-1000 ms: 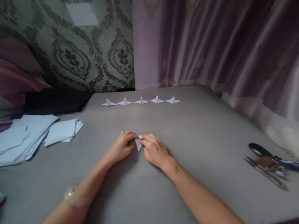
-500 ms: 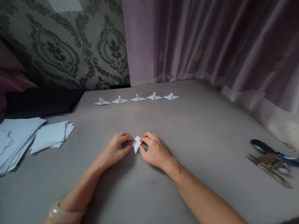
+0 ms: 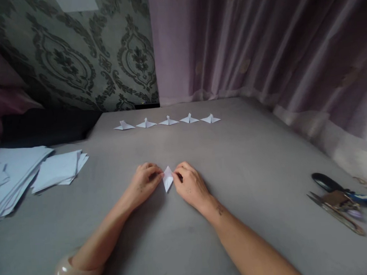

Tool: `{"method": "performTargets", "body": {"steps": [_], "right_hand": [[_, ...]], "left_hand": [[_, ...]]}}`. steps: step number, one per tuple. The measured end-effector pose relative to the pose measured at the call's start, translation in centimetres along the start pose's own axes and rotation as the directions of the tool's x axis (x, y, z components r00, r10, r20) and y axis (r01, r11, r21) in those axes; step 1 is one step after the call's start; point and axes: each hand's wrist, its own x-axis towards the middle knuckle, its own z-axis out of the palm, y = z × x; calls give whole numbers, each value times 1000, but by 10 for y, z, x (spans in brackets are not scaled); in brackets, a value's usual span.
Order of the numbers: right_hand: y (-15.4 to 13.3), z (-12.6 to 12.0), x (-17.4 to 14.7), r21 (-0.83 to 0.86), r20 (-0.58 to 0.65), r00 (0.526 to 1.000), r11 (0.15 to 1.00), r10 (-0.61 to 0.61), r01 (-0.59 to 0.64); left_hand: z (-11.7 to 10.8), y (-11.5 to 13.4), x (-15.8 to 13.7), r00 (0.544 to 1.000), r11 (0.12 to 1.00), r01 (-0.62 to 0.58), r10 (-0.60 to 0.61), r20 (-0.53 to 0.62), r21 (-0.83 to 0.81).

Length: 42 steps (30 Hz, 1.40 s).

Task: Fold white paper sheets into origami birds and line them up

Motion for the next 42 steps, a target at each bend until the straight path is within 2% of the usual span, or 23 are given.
{"method": "performTargets", "body": {"steps": [9,19,22,25,27,31,33,35,38,40,42], "right_hand": [[2,4,5,13,-26,997,998,69,-69],[3,4,6,2,-20,995,995,100,-100],[4,2,4,28,-3,997,997,73,-73],[6,0,3,28,22,1000,999,-19,18],[7,-1,1,-1,39,996,997,-82,82],[9,-1,-1,-41,58,988,989,-142,144],[10,0,-2,-39,56,987,987,-152,155],[11,1,-2,-31,52,986,987,-158,160],[12,1,-1,4,47,987,988,-153,153],[12,0,0,50,33,992,992,-121,119],[13,-1,2,91,-3,998,994,-55,56]], "left_hand": [[1,2,3,999,999,32,-32,-3,19],[6,-4,4,999,999,-12,13,-32,50],[7,-5,2,998,999,-28,29,-53,31],[6,-6,1,998,999,-45,46,-39,6],[4,-8,2,999,1000,-8,7,-51,-23],[1,-13,4,974,970,183,-201,-105,-162],[-1,-12,4,967,961,212,-233,-108,-176],[-3,-9,3,980,979,156,-170,-105,-135],[-3,-3,0,998,998,-24,21,-65,-51],[-2,0,-2,992,992,-124,124,-29,-2],[-1,0,-3,986,985,-166,167,-10,38]]}}
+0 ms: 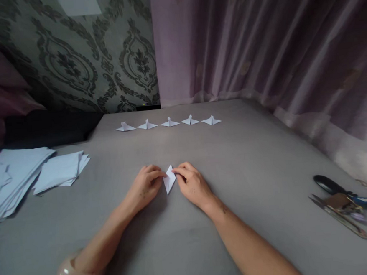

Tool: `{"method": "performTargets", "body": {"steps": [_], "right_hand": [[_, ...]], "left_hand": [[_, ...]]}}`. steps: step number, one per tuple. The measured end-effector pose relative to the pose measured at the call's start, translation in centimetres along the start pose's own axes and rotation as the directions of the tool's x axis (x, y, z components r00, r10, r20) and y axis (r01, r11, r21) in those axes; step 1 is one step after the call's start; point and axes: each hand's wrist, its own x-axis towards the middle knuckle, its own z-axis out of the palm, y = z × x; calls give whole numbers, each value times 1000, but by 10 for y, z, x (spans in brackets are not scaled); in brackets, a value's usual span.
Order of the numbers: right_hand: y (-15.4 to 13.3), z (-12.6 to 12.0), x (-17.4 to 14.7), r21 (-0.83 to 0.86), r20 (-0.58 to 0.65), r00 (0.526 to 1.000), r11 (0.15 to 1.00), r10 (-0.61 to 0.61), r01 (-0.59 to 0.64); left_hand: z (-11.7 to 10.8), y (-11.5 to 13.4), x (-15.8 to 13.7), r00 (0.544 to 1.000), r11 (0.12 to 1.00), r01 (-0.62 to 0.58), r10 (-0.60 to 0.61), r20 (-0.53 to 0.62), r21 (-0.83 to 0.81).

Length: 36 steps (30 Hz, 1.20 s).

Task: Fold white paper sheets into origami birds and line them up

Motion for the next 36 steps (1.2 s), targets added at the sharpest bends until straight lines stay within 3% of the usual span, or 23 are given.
{"method": "performTargets", "body": {"steps": [4,19,28,36], "right_hand": [[1,0,2,22,-66,995,997,81,-80],[-5,0,0,-9,-22,999,999,49,-50],[-14,-4,-5,-137,88,988,981,-129,140],[-14,-2,-4,-238,-44,999,971,24,-34]], "left_hand": [[1,-1,-1,1000,999,-12,12,14,38],[0,6,-2,1000,992,-2,-1,23,124],[-1,3,-2,999,996,-26,24,23,89],[0,8,-2,1000,993,-9,6,21,120]]}}
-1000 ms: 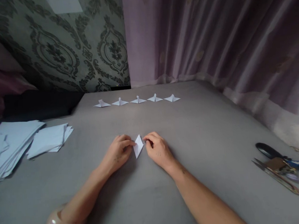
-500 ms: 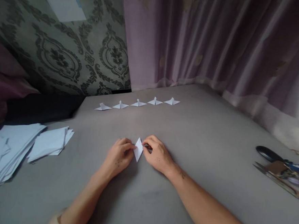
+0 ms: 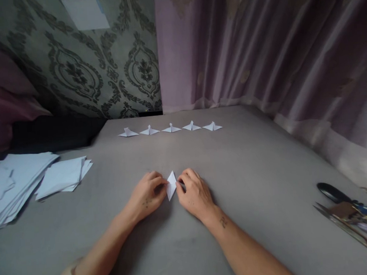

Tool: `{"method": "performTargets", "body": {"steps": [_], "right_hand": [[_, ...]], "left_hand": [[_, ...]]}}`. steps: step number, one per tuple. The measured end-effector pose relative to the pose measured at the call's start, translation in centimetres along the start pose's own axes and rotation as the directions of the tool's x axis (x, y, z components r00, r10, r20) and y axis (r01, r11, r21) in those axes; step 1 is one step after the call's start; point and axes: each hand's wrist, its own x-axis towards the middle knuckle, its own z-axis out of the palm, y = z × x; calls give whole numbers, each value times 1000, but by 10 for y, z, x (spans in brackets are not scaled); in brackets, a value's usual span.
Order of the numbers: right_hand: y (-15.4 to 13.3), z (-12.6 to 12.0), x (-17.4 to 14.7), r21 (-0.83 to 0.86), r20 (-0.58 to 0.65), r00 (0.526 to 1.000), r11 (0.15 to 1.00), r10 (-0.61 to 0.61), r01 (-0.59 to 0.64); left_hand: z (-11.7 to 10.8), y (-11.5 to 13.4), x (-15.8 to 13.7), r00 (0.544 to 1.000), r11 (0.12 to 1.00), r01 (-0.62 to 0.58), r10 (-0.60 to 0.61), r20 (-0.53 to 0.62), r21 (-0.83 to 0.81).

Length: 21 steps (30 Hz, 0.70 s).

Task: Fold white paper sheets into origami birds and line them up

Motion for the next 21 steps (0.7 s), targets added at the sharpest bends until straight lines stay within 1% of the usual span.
{"method": "performTargets", "body": {"steps": [4,8,11,15,17,21], "right_hand": [[0,-1,-1,29,43,999,999,-15,14],[3,0,-1,80,40,999,997,-14,10],[5,1,0,138,32,999,990,-10,6],[3,1,0,231,46,998,973,-31,19],[1,2,-1,270,48,999,963,-15,1],[-5,4,-3,392,78,994,914,77,-101]], "left_hand": [[5,10,-3,1000,995,-23,24,-3,95],[7,20,-6,998,983,-55,55,9,177],[7,24,-8,999,981,-39,41,-7,192],[8,24,-8,1000,983,-16,18,-9,185],[10,23,-7,1000,984,-2,5,-17,176],[11,23,-7,998,987,35,-28,-48,155]]}}
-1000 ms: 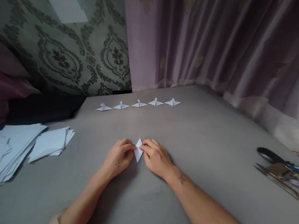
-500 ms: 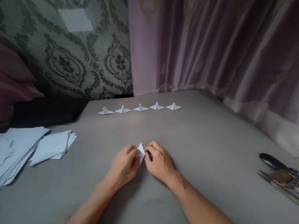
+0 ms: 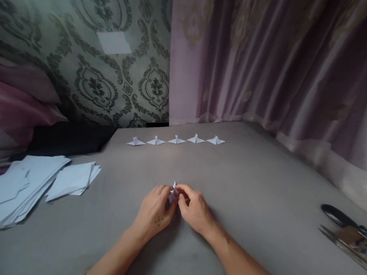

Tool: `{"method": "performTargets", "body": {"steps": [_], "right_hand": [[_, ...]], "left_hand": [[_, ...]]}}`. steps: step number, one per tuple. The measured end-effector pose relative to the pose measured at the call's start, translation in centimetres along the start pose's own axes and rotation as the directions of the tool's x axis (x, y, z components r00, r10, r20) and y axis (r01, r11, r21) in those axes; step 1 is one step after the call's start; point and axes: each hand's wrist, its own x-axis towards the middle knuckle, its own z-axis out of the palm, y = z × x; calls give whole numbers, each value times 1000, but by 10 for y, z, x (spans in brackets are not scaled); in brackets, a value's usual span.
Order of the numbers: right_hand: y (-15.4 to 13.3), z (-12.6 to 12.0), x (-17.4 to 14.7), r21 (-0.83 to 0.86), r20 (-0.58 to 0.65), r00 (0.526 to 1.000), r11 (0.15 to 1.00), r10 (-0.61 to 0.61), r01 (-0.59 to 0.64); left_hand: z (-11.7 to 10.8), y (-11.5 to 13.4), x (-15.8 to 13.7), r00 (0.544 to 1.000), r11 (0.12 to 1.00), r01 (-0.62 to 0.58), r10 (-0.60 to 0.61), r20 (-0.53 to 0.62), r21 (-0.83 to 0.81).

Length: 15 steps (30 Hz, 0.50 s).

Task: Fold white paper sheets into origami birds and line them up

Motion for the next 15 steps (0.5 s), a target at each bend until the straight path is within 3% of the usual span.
{"method": "performTargets", "body": {"steps": [3,7,15], "right_hand": [[-2,2,-1,92,1,1000,995,24,-24],[-3,3,-2,63,-32,999,998,-29,31],[6,2,3,10,-240,970,999,-35,39]], "left_hand": [[-1,2,0,1000,1000,-5,5,-9,-22],[-1,3,-1,999,998,-37,36,-19,-42],[5,0,-2,999,998,-47,47,-6,31]]}}
